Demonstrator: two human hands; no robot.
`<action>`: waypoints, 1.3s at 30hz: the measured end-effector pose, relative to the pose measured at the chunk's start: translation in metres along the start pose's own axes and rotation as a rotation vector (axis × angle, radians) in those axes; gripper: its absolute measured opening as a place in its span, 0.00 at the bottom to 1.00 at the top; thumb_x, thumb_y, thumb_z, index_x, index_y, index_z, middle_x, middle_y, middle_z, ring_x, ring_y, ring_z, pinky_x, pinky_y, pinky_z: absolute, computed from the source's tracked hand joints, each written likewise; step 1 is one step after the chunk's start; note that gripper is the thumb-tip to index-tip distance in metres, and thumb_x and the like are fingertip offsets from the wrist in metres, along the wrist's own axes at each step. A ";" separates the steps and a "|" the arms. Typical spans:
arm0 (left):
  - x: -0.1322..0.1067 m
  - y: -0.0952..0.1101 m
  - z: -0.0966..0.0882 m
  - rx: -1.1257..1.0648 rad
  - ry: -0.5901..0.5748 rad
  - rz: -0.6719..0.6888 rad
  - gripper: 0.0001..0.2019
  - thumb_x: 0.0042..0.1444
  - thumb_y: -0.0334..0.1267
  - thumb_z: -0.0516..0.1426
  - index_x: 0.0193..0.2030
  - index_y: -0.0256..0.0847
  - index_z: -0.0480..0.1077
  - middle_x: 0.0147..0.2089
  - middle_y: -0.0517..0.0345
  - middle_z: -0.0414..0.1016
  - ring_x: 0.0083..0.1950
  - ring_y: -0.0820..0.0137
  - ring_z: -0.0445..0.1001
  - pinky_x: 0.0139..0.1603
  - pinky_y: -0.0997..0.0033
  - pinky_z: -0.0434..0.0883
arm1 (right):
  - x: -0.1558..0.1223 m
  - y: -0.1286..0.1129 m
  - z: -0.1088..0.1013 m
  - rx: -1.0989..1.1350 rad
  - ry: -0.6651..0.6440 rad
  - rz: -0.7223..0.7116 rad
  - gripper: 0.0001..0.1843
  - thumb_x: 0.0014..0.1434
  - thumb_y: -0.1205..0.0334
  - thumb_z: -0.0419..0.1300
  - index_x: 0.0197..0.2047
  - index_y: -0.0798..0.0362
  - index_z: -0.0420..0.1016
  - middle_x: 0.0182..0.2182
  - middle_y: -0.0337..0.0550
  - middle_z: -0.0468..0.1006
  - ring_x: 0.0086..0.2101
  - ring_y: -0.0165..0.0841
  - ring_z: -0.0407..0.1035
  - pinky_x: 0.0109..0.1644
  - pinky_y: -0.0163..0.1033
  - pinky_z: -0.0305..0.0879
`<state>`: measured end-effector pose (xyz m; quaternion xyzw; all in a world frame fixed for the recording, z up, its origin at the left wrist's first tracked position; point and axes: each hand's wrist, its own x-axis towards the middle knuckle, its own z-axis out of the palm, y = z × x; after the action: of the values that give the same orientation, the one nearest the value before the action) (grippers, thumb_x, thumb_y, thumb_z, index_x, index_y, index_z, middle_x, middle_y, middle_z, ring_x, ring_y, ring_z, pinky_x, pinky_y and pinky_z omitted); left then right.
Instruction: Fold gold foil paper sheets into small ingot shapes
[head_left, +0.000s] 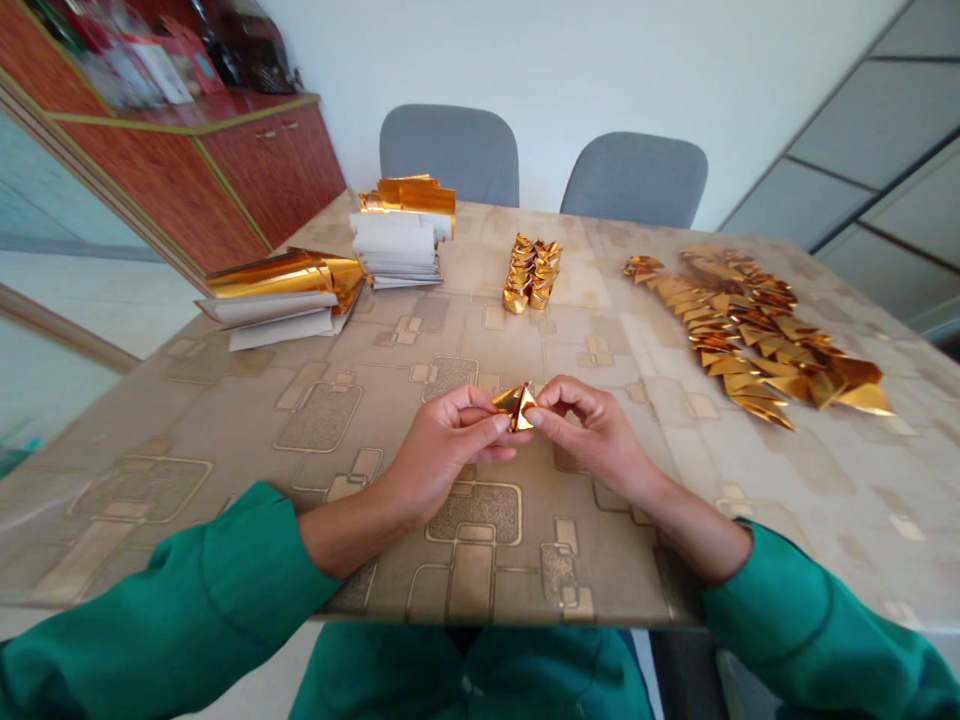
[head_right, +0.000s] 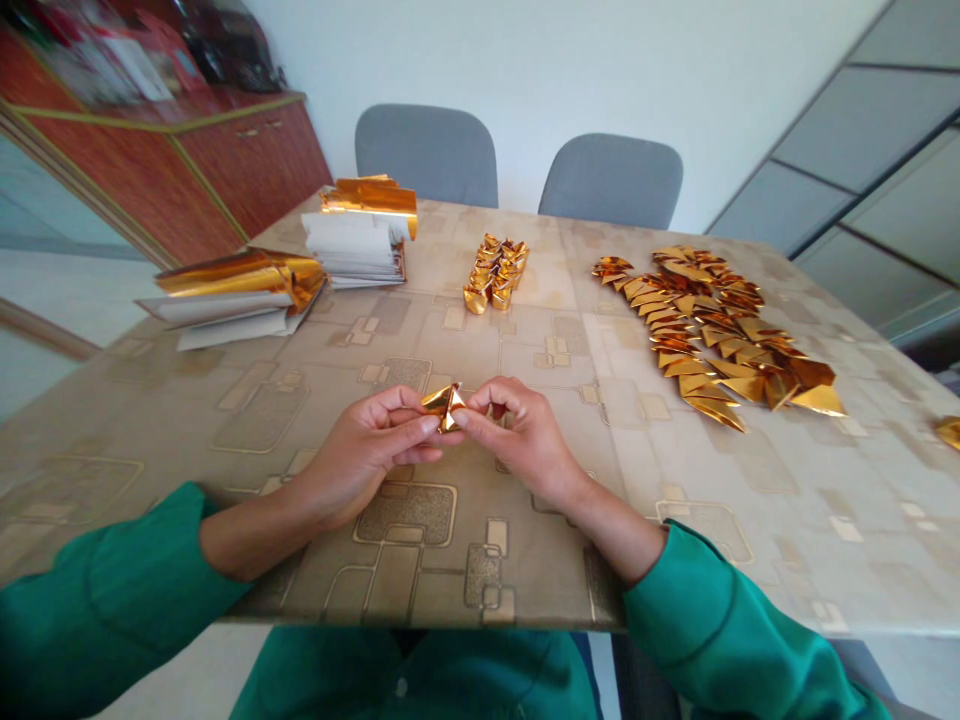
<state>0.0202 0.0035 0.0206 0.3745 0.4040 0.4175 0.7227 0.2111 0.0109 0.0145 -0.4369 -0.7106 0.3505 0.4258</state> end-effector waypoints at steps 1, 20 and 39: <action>0.000 -0.001 0.000 0.011 -0.002 0.009 0.13 0.50 0.36 0.68 0.34 0.37 0.68 0.35 0.54 0.82 0.38 0.66 0.83 0.36 0.74 0.76 | -0.001 0.001 0.001 0.028 -0.005 0.046 0.13 0.61 0.54 0.63 0.28 0.52 0.70 0.25 0.36 0.71 0.27 0.28 0.63 0.32 0.36 0.60; 0.000 -0.005 0.003 0.098 0.011 0.045 0.11 0.50 0.39 0.68 0.33 0.36 0.72 0.32 0.58 0.77 0.32 0.73 0.77 0.34 0.74 0.77 | -0.003 -0.007 -0.003 -0.237 -0.014 -0.118 0.06 0.59 0.61 0.67 0.31 0.50 0.77 0.31 0.40 0.77 0.34 0.32 0.71 0.39 0.40 0.65; 0.006 -0.010 0.002 -0.183 -0.009 -0.076 0.12 0.48 0.34 0.69 0.32 0.36 0.69 0.35 0.58 0.80 0.34 0.76 0.79 0.40 0.77 0.77 | 0.002 -0.009 -0.005 -0.134 -0.001 -0.149 0.06 0.60 0.59 0.66 0.38 0.50 0.74 0.33 0.39 0.76 0.34 0.30 0.67 0.36 0.36 0.63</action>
<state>0.0266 0.0046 0.0113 0.2931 0.3749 0.4234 0.7709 0.2121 0.0096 0.0248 -0.4100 -0.7632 0.2698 0.4203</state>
